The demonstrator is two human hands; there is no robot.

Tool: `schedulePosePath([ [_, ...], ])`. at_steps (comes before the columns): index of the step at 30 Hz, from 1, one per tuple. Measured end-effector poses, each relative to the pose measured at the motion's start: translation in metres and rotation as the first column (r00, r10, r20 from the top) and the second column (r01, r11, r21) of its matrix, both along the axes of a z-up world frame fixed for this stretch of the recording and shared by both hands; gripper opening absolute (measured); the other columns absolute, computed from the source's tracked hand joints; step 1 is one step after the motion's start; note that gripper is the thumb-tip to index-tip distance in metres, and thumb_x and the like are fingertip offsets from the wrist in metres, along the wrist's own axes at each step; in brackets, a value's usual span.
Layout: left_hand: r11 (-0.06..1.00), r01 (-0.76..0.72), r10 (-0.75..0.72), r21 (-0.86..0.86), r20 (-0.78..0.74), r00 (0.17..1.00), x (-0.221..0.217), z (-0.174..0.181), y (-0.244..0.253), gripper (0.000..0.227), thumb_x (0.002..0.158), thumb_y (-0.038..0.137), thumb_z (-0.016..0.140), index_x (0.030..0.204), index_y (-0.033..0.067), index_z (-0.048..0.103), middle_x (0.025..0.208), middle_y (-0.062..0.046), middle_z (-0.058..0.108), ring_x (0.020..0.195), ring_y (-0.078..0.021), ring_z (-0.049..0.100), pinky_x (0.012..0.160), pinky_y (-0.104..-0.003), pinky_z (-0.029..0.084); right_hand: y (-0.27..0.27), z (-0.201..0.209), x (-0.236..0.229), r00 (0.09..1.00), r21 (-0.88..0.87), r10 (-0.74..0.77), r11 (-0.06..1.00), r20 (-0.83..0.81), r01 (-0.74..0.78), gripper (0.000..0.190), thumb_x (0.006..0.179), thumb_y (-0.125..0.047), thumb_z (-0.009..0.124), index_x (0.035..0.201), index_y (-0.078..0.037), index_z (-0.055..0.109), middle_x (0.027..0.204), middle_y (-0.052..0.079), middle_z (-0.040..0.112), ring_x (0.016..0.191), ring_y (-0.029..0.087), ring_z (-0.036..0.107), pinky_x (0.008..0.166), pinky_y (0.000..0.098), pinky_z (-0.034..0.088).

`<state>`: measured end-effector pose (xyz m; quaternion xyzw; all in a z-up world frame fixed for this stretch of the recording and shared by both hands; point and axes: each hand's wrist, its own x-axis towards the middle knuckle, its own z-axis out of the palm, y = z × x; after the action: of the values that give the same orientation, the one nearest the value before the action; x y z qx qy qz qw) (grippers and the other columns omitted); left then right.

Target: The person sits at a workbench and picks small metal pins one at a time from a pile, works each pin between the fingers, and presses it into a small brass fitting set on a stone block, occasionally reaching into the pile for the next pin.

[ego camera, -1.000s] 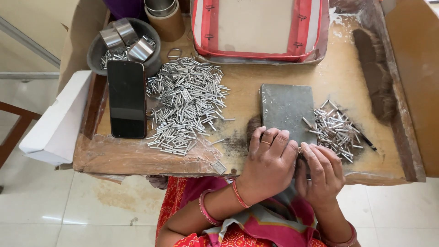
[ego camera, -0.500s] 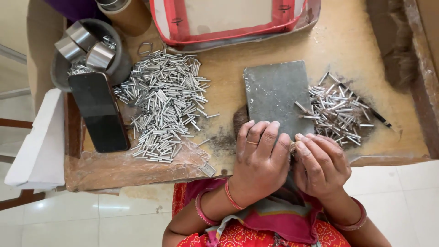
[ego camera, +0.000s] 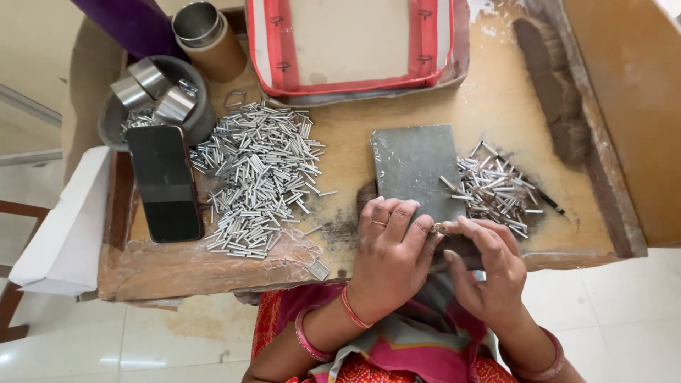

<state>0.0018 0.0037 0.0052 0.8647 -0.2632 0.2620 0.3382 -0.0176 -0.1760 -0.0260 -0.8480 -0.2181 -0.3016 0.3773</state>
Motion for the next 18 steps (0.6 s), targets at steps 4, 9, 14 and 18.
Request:
schedulePosePath([
  [4,1.000,0.006,-0.006,-0.025,0.018,1.000,0.000,-0.002,0.002,0.022,0.093,0.018,0.071,0.109,0.0036,0.064,0.120,-0.015,0.059,0.118,-0.0364,0.055,0.113,-0.054,0.040,-0.003,0.007,0.007,0.998,-0.046,0.027,0.999,0.058,-0.024,0.048,0.090,-0.003,0.072,0.134,0.002,0.054,0.122,0.012,0.068,0.111,0.034,0.065,0.099,0.0447,0.052],
  [9,0.999,-0.007,0.009,-0.049,0.044,0.999,0.000,-0.009,0.001,0.022,0.091,0.017,0.069,0.108,0.0038,0.066,0.120,-0.015,0.061,0.119,-0.0357,0.056,0.113,-0.054,0.039,0.001,0.013,0.016,0.983,-0.284,0.049,0.959,0.177,0.003,0.039,0.089,-0.008,0.068,0.127,-0.004,0.065,0.127,0.015,0.064,0.114,0.035,0.060,0.107,0.0537,0.047],
  [14,0.998,-0.023,0.026,-0.052,0.056,0.998,0.000,-0.011,0.000,0.021,0.091,0.017,0.069,0.107,0.0037,0.067,0.120,-0.015,0.061,0.119,-0.0355,0.056,0.114,-0.054,0.039,0.004,0.018,0.014,0.983,-0.261,0.046,0.965,0.176,0.001,0.037,0.089,-0.006,0.067,0.126,-0.002,0.065,0.124,0.016,0.066,0.113,0.036,0.062,0.107,0.0519,0.048],
  [18,0.998,-0.035,0.039,-0.054,0.064,0.997,0.000,-0.014,-0.001,0.023,0.091,0.018,0.069,0.109,0.0036,0.068,0.122,-0.015,0.061,0.120,-0.0354,0.056,0.114,-0.055,0.038,0.004,0.022,0.016,0.992,-0.130,0.073,0.990,0.100,-0.059,0.032,0.089,-0.004,0.069,0.121,-0.001,0.066,0.108,0.013,0.069,0.098,0.032,0.067,0.098,0.0457,0.054],
])
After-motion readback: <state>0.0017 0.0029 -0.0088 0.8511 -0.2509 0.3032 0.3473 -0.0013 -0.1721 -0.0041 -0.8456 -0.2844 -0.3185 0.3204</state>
